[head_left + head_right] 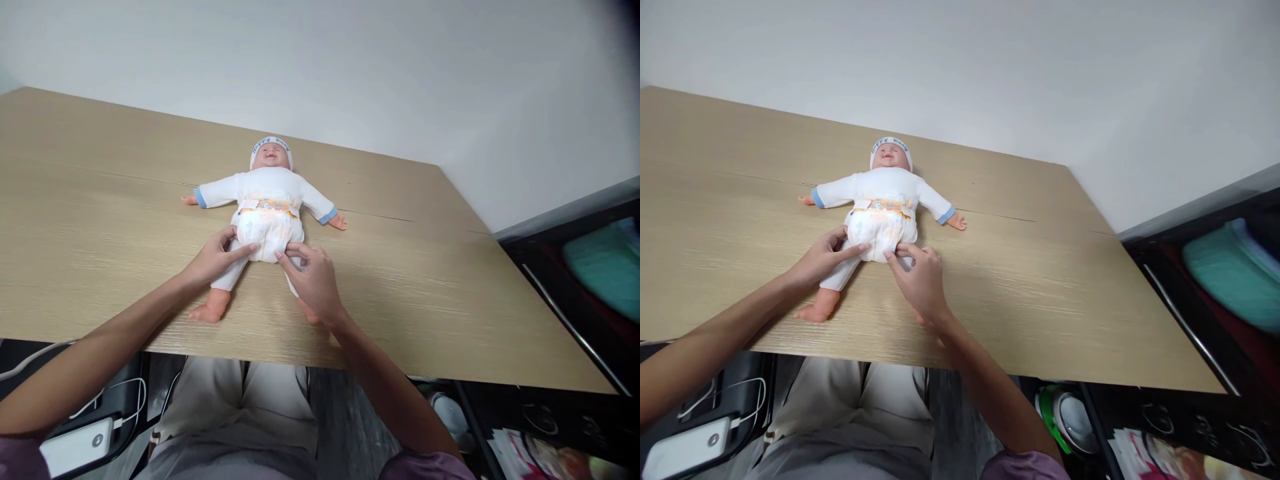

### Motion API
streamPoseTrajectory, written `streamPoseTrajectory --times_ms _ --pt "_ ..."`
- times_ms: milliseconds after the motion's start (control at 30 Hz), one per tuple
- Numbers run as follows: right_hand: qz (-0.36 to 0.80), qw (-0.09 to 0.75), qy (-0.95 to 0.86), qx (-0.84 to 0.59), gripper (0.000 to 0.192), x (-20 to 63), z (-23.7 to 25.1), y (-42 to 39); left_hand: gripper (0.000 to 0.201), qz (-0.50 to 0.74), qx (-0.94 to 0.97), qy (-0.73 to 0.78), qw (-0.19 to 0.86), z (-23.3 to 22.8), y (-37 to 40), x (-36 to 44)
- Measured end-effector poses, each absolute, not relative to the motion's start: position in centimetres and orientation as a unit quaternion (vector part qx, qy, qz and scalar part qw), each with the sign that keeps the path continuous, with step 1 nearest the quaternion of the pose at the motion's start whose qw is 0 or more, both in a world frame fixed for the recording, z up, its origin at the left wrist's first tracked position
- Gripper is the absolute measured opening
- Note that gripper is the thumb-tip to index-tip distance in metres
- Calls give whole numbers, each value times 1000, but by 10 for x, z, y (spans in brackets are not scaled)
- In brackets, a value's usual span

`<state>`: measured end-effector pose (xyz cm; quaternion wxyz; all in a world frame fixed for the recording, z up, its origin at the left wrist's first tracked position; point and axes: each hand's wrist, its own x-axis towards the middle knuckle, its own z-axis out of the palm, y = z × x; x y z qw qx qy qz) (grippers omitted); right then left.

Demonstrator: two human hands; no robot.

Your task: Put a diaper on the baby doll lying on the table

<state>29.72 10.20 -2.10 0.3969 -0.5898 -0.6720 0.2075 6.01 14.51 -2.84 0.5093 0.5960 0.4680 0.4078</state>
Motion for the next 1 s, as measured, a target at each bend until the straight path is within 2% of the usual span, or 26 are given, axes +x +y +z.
streamPoseTrajectory --times_ms 167,500,733,833,1000 --pt "192 396 -682 -585 22 292 -26 104 46 413 619 465 480 -27 145 61" --pt "293 402 -646 -578 36 299 -25 111 50 390 635 472 471 -20 145 56" --pt "248 382 -684 -569 34 297 -28 111 44 378 674 459 439 -22 147 56" --pt "285 391 -675 -557 33 299 -26 113 45 376 661 450 468 -18 147 55" --pt "421 420 -621 -511 41 304 -23 117 50 376 587 433 572 -12 146 54"
